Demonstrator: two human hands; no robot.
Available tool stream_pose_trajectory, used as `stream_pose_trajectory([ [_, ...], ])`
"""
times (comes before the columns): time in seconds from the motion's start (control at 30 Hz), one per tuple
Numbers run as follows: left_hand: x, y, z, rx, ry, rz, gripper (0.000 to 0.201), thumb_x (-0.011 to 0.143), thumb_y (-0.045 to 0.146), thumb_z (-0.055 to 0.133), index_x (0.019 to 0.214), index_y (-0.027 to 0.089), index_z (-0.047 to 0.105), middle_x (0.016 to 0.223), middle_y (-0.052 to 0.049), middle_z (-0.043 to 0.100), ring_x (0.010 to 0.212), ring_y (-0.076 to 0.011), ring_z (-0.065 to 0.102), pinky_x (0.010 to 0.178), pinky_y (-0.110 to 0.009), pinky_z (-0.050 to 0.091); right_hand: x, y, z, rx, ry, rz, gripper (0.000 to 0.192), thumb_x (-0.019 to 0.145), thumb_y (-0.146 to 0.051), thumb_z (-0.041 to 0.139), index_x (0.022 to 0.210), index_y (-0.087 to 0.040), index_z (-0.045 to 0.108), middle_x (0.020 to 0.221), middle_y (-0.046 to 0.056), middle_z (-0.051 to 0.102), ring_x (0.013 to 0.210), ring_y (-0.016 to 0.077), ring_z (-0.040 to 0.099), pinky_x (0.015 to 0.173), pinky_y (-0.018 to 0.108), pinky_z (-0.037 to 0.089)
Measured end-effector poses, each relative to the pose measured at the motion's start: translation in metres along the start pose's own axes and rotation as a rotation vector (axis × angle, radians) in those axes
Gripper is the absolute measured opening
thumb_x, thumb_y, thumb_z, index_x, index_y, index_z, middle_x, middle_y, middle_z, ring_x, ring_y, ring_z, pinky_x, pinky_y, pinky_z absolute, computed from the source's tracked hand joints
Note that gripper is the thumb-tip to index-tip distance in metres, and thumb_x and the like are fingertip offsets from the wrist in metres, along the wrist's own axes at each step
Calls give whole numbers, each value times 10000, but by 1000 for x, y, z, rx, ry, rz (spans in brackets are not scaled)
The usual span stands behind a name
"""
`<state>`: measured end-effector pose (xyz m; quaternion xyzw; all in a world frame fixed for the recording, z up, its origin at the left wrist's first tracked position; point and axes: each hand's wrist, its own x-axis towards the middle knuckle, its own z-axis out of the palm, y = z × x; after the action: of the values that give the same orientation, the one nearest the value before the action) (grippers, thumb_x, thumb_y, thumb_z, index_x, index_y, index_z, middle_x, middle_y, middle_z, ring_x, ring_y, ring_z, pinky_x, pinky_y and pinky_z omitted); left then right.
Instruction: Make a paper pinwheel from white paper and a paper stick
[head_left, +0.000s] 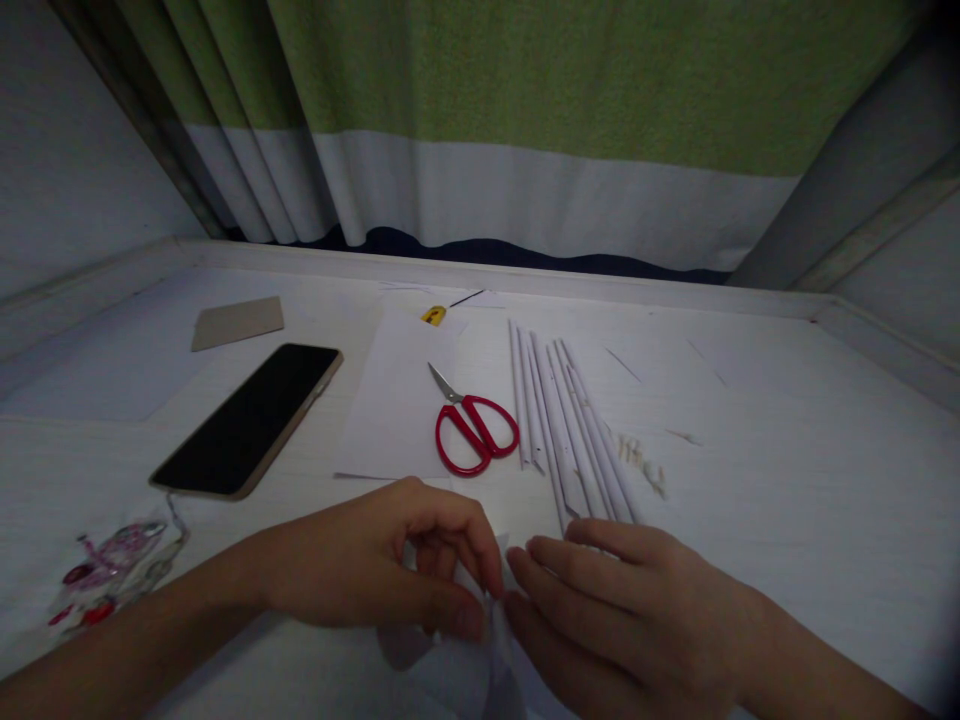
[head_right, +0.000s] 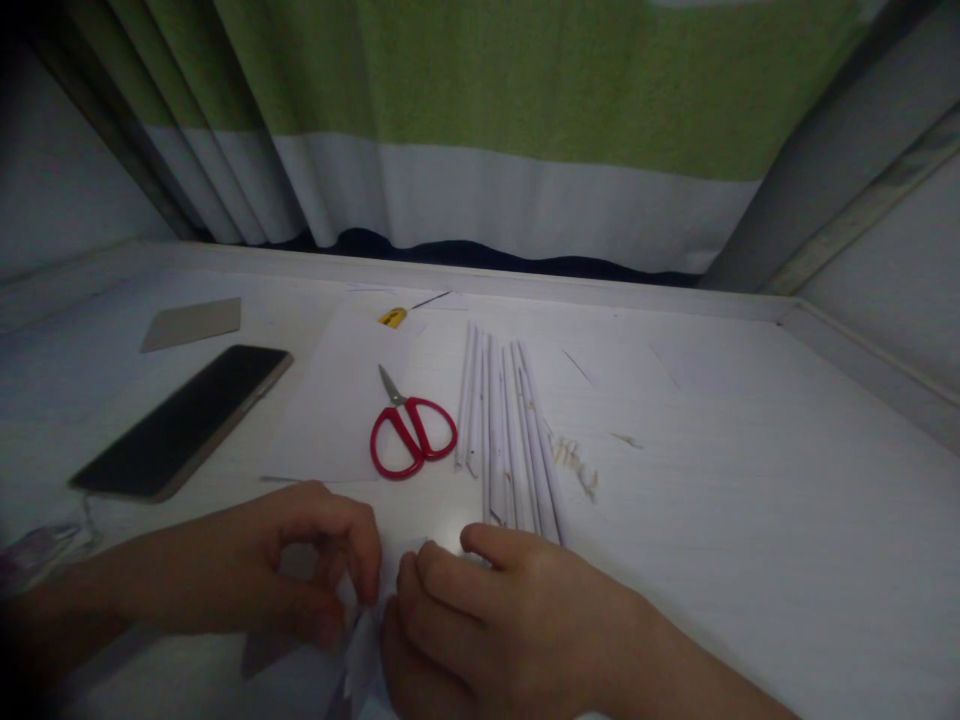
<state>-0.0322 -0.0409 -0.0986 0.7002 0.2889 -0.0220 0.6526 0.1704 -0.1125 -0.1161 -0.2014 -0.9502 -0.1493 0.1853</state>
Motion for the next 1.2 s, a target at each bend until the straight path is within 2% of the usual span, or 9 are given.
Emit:
stream_pose_trajectory([
  [0.17, 1, -1, 2, -33, 7, -13, 94, 680, 195, 656, 772, 184, 640, 576, 60, 540, 541, -70, 480, 490, -153, 361, 0, -1, 4, 71, -15, 3, 272, 848, -127, 388, 883, -130, 657, 869, 26, 695, 763, 156, 573, 531, 271, 470],
  [0.3, 2, -2, 3, -68, 7, -15, 71, 688, 206, 653, 741, 170, 623, 532, 73, 504, 503, -55, 453, 480, -151, 347, 4, -1, 5, 149, 11, 53, 297, 856, -106, 368, 846, -106, 664, 862, 54, 697, 670, 154, 579, 500, 268, 473],
  [0.5, 3, -3, 4, -108, 30, -5, 85, 690, 210, 648, 681, 151, 588, 513, 76, 500, 483, -46, 450, 469, -147, 343, 8, -6, 9, 212, 52, 133, 357, 843, -51, 337, 653, -133, 628, 719, 39, 682, 517, 133, 539, 478, 263, 478],
  [0.6, 3, -4, 4, -156, 26, -12, 102, 684, 201, 651, 653, 145, 572, 516, 74, 508, 479, -40, 461, 474, -143, 355, 6, -9, 12, 223, 56, 166, 333, 836, -52, 353, 641, -155, 602, 628, 20, 643, 529, 136, 536, 493, 256, 478],
  [0.8, 4, -4, 4, -218, 38, -24, 104, 671, 181, 658, 636, 140, 569, 514, 69, 530, 477, -40, 481, 470, -144, 373, 6, -12, 14, 243, 67, 251, 295, 851, -95, 384, 660, -176, 594, 705, 42, 652, 574, 119, 546, 493, 210, 465],
  [1.0, 5, -7, 4, -247, 32, -33, 115, 660, 199, 678, 641, 139, 582, 512, 66, 540, 477, -40, 493, 475, -142, 382, 3, -15, 15, 254, 33, 257, 262, 878, -132, 375, 761, -157, 608, 740, 55, 644, 611, 132, 553, 507, 227, 469],
  [1.2, 7, -10, 3, -277, 11, -15, 97, 685, 201, 662, 691, 134, 593, 499, 70, 505, 429, -26, 428, 426, -128, 332, -2, -16, 19, 288, 3, 295, 231, 878, -146, 394, 745, -169, 581, 726, 39, 624, 619, 124, 552, 509, 219, 459],
])
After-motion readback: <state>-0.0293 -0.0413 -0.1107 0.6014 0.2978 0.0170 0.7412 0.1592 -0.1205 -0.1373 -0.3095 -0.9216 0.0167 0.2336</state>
